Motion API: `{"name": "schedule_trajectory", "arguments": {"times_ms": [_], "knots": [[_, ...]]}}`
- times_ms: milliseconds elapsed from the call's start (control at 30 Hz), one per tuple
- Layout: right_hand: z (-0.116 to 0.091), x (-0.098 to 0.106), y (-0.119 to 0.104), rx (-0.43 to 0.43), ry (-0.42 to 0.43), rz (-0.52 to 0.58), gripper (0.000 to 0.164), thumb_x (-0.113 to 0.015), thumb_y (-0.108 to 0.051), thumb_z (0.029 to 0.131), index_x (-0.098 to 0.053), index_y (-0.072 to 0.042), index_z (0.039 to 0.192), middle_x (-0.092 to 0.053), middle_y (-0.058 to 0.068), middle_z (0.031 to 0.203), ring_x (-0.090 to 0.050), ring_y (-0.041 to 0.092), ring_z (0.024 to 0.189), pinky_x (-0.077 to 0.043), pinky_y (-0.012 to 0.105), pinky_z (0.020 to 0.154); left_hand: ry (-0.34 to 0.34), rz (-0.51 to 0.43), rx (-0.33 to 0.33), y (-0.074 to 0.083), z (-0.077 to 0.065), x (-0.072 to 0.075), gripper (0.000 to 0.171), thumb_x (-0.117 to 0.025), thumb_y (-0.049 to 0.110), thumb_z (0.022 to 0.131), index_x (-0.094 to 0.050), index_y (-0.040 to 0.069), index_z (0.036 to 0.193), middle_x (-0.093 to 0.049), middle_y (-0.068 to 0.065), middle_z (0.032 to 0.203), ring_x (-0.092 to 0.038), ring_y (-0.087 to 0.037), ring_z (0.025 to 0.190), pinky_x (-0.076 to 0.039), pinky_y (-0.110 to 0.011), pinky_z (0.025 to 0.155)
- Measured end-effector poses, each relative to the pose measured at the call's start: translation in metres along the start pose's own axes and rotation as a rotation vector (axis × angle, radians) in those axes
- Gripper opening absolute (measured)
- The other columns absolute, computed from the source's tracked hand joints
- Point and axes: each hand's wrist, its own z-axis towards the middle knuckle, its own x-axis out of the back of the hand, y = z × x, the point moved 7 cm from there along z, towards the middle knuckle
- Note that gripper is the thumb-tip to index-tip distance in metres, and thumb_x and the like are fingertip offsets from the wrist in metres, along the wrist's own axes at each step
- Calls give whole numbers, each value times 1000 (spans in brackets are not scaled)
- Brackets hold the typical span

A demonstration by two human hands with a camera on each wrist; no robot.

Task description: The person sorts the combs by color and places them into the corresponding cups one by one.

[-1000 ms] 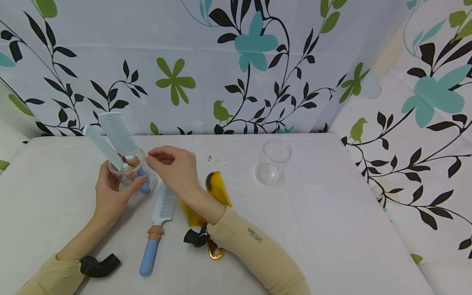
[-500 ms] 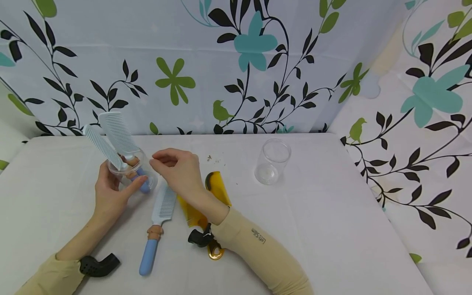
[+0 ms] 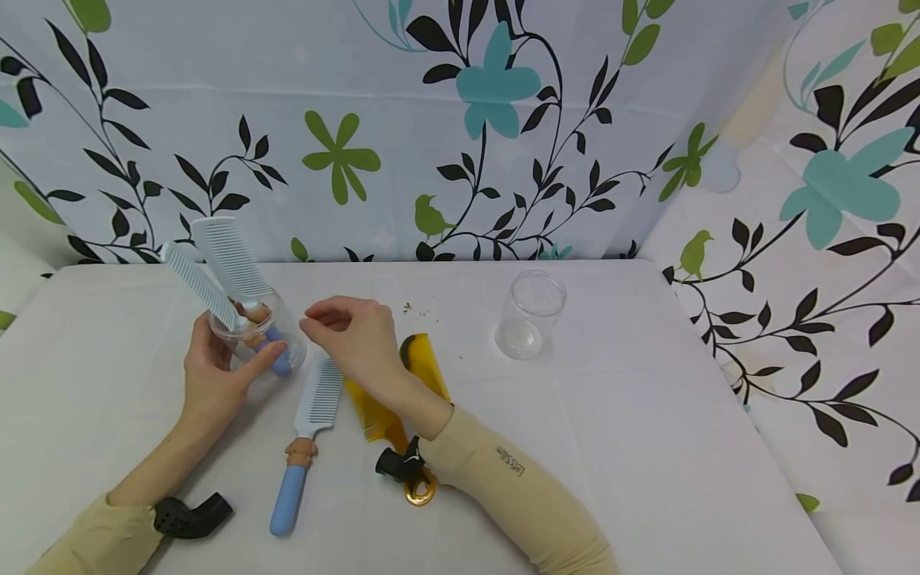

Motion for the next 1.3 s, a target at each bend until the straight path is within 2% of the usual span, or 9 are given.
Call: {"name": "schedule_trajectory", "arguments": {"times_ms": [367, 667, 967, 1300], "knots": [[-2, 2, 12, -82, -29, -62, 16, -72, -16, 92, -75, -4, 103, -77, 6, 93, -72, 11, 77, -58, 22, 71, -5, -8, 30, -2, -1, -1, 84, -77, -3, 80, -35, 16, 150, -48, 2, 143, -40, -11, 138, -25, -37, 122], [-1, 2, 17, -110, -47, -289, 18, -77, -20, 89, -76, -7, 100, -76, 1, 88, -67, 7, 77, -53, 18, 69, -6, -14, 18, 0, 0, -1, 84, -76, -4, 80, -34, 15, 150, -47, 2, 143, -41, -10, 136, -25, -34, 122], [-2, 1, 22, -136, -78, -374, 14, -78, -23, 87, -77, -11, 95, -73, -3, 81, -63, 4, 72, -51, 17, 64, -10, -16, 12, 0, -1, 0, 85, -76, -5, 80, -34, 15, 151, -47, 2, 144, -41, -10, 137, -25, -33, 121], [-4, -6, 33, -173, -181, -456, 21, -79, -25, 87, -76, -7, 99, -72, -4, 81, -61, 5, 69, -49, 16, 60, -14, -11, 13, 2, -1, -1, 87, -76, -6, 79, -32, 13, 152, -46, 5, 143, -41, -9, 136, -25, -34, 122]]}}
